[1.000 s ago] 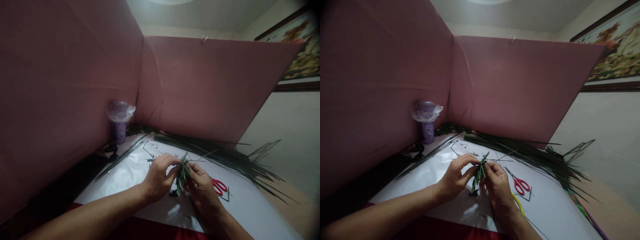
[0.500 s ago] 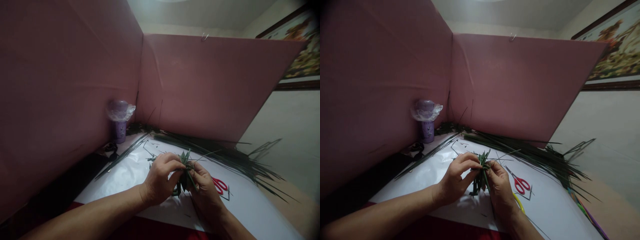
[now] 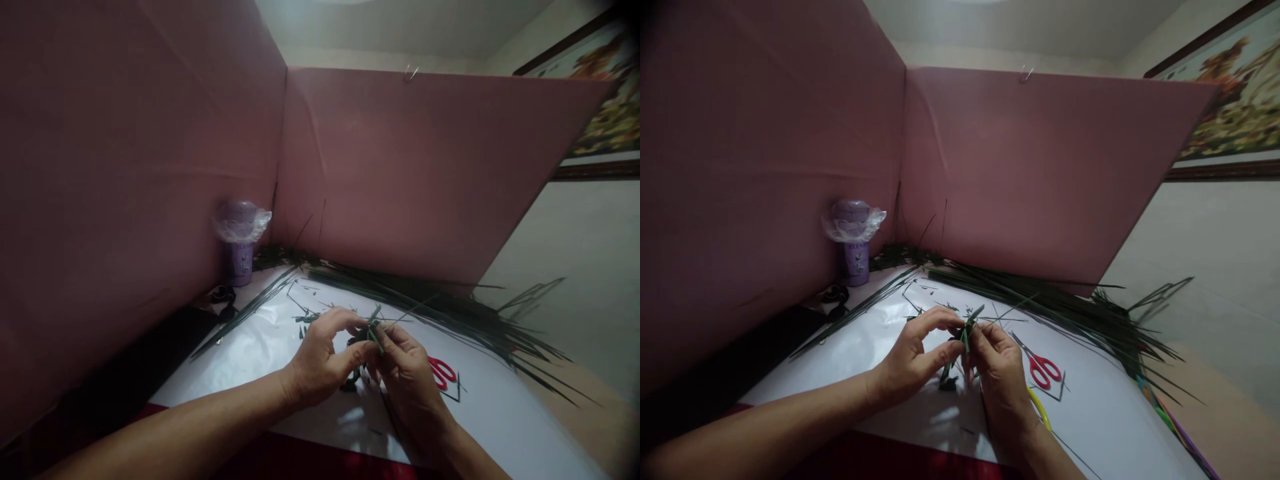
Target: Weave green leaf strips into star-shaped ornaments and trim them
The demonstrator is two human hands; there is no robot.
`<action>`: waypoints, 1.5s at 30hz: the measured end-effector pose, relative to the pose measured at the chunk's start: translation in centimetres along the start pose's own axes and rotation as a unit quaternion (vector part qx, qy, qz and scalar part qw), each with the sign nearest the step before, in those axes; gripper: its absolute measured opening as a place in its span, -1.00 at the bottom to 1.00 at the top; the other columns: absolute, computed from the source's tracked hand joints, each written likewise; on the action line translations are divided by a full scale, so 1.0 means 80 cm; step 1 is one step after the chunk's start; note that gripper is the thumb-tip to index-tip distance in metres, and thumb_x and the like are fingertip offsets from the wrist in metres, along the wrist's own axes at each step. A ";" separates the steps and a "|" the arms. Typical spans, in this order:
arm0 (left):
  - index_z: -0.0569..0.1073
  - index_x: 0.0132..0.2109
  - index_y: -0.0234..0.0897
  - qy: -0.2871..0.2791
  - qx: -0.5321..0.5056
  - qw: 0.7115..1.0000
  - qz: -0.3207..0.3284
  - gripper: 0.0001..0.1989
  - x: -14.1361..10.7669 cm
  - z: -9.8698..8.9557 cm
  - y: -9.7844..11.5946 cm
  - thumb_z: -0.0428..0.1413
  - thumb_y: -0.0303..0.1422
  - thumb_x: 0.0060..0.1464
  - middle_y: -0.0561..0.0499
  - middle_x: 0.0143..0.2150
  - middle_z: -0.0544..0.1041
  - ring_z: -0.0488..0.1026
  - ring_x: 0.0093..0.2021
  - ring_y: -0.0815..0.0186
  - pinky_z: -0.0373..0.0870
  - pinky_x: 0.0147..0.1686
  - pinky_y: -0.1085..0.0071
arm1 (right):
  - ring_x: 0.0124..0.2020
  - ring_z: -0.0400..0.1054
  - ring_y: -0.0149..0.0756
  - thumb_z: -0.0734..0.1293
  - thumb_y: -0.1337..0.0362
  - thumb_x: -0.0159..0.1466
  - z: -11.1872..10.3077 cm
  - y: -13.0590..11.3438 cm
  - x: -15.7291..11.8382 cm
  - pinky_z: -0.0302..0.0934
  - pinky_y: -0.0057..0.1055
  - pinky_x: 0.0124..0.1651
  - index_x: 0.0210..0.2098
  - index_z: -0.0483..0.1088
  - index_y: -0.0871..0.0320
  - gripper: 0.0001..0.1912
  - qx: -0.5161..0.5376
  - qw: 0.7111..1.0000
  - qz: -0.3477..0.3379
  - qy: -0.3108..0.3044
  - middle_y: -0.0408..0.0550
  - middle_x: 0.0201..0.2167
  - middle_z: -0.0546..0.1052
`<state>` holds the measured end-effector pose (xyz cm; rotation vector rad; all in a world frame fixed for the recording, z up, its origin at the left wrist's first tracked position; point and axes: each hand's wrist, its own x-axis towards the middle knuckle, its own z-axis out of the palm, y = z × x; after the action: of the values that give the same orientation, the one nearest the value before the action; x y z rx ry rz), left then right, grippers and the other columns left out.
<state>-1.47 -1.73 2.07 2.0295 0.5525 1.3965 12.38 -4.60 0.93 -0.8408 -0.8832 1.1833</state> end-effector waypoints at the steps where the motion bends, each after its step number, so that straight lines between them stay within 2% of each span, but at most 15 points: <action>1: 0.47 -0.17 -0.33 -0.002 -0.017 1.000 -0.024 -0.75 0.001 0.000 0.001 0.17 -0.28 0.01 -0.07 -0.25 0.47 0.38 -0.21 0.28 0.30 -0.16 0.33 | -0.59 0.23 -0.48 0.45 0.14 0.07 0.000 0.001 0.000 0.12 -0.56 -0.57 -0.39 0.42 0.17 -0.76 -0.010 1.000 -0.007 0.007 -0.17 -0.52 0.46; 5: 0.47 -0.14 -0.30 -0.005 -0.074 0.989 -0.126 -0.60 0.001 0.005 -0.002 0.29 -0.30 -0.17 -0.05 -0.17 0.48 0.39 -0.13 0.24 0.29 -0.09 0.33 | -0.69 0.19 -0.49 0.44 0.12 0.07 -0.003 0.004 0.001 0.02 -0.58 -0.71 -0.43 0.39 0.19 -0.73 -0.073 0.996 -0.038 0.024 -0.18 -0.59 0.43; 8: 0.44 -0.18 -0.34 -0.002 -0.164 0.966 -0.201 -0.68 0.001 0.010 -0.008 0.24 -0.33 -0.13 -0.03 -0.29 0.50 0.43 -0.26 0.29 0.33 -0.19 0.36 | -0.71 0.18 -0.48 0.43 0.10 0.09 -0.003 0.004 0.000 0.02 -0.58 -0.74 -0.42 0.40 0.19 -0.73 -0.112 0.993 -0.043 0.022 -0.19 -0.64 0.41; 11: 0.42 -0.24 -0.37 0.029 -0.237 0.934 -0.266 -0.74 0.002 0.011 -0.013 0.21 -0.38 -0.13 0.01 -0.42 0.48 0.41 -0.39 0.36 0.31 -0.31 0.41 | -0.69 0.21 -0.48 0.41 0.10 0.11 -0.003 0.003 -0.003 0.02 -0.59 -0.72 -0.41 0.40 0.19 -0.73 -0.143 0.988 -0.045 0.018 -0.16 -0.61 0.44; 15: 0.43 -0.32 -0.38 0.053 -0.285 0.904 -0.316 -0.76 0.006 0.009 -0.014 0.22 -0.42 -0.23 0.02 -0.44 0.48 0.40 -0.42 0.39 0.31 -0.31 0.40 | -0.70 0.23 -0.51 0.39 0.12 0.14 -0.003 0.003 -0.005 0.08 -0.59 -0.66 -0.39 0.42 0.19 -0.76 -0.192 0.979 -0.065 -0.008 -0.15 -0.59 0.46; 19: 0.42 -0.35 -0.39 0.062 -0.306 0.890 -0.331 -0.73 0.006 0.010 -0.012 0.25 -0.40 -0.27 0.02 -0.48 0.48 0.40 -0.46 0.38 0.34 -0.31 0.36 | -0.72 0.21 -0.53 0.37 0.13 0.17 -0.002 0.004 -0.008 0.10 -0.57 -0.65 -0.36 0.43 0.18 -0.78 -0.229 0.969 -0.088 -0.021 -0.18 -0.60 0.45; 24: 0.43 -0.34 -0.42 0.068 -0.321 0.883 -0.335 -0.69 0.005 0.009 -0.016 0.29 -0.35 -0.27 -0.01 -0.48 0.48 0.41 -0.48 0.36 0.35 -0.35 0.35 | -0.70 0.22 -0.49 0.38 0.14 0.15 0.000 0.002 -0.013 0.13 -0.54 -0.65 -0.27 0.45 0.16 -0.76 -0.226 0.969 -0.091 -0.029 -0.17 -0.59 0.44; 27: 0.45 -0.34 -0.41 0.070 -0.340 0.871 -0.347 -0.70 0.006 0.006 -0.020 0.30 -0.35 -0.27 -0.01 -0.45 0.49 0.43 -0.45 0.36 0.35 -0.34 0.39 | -0.70 0.23 -0.47 0.38 0.15 0.16 0.001 0.000 -0.016 0.14 -0.51 -0.65 -0.26 0.44 0.15 -0.77 -0.207 0.971 -0.121 0.005 -0.17 -0.59 0.44; 32: 0.43 -0.38 -0.40 0.067 -0.369 0.842 -0.388 -0.74 0.009 0.001 -0.025 0.28 -0.38 -0.27 -0.01 -0.45 0.47 0.41 -0.46 0.37 0.34 -0.42 0.42 | -0.71 0.18 -0.48 0.36 0.13 0.19 0.001 -0.008 -0.019 0.10 -0.52 -0.65 -0.30 0.40 0.13 -0.80 -0.179 0.959 -0.197 0.100 -0.20 -0.63 0.42; 38: 0.42 -0.43 -0.39 0.039 -0.413 0.816 -0.402 -0.81 0.011 -0.001 -0.029 0.24 -0.42 -0.27 0.00 -0.50 0.44 0.41 -0.50 0.35 0.35 -0.42 0.37 | -0.71 0.18 -0.48 0.35 0.09 0.18 -0.006 -0.038 -0.006 0.06 -0.54 -0.69 -0.31 0.40 0.15 -0.76 -0.196 0.942 -0.230 0.146 -0.19 -0.64 0.41; 41: 0.43 -0.40 -0.39 0.016 -0.425 0.812 -0.399 -0.82 0.010 -0.002 -0.032 0.22 -0.41 -0.23 -0.03 -0.46 0.47 0.45 -0.47 0.31 0.36 -0.40 0.36 | -0.72 0.17 -0.48 0.35 0.06 0.17 -0.015 -0.062 0.000 0.00 -0.56 -0.73 -0.33 0.40 0.14 -0.74 -0.244 0.924 -0.235 0.176 -0.17 -0.61 0.42; 43: 0.43 -0.40 -0.40 -0.004 -0.440 0.810 -0.389 -0.83 0.009 -0.003 -0.032 0.20 -0.42 -0.22 -0.03 -0.46 0.47 0.45 -0.46 0.31 0.36 -0.40 0.37 | -0.72 0.16 -0.46 0.34 0.02 0.14 -0.027 -0.075 0.000 -0.01 -0.54 -0.74 -0.38 0.40 0.13 -0.71 -0.322 0.911 -0.201 0.161 -0.15 -0.60 0.43; 45: 0.43 -0.41 -0.40 -0.016 -0.450 0.807 -0.382 -0.85 0.008 -0.004 -0.031 0.19 -0.43 -0.21 -0.02 -0.46 0.46 0.44 -0.46 0.33 0.36 -0.40 0.38 | -0.70 0.18 -0.43 0.33 0.00 0.14 -0.043 -0.083 -0.002 0.03 -0.51 -0.71 -0.44 0.41 0.12 -0.70 -0.430 0.880 -0.156 0.126 -0.14 -0.62 0.43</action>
<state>-1.52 0.53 0.89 0.8819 0.4694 0.8403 18.13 -6.24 5.42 -1.4571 -1.2847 0.3387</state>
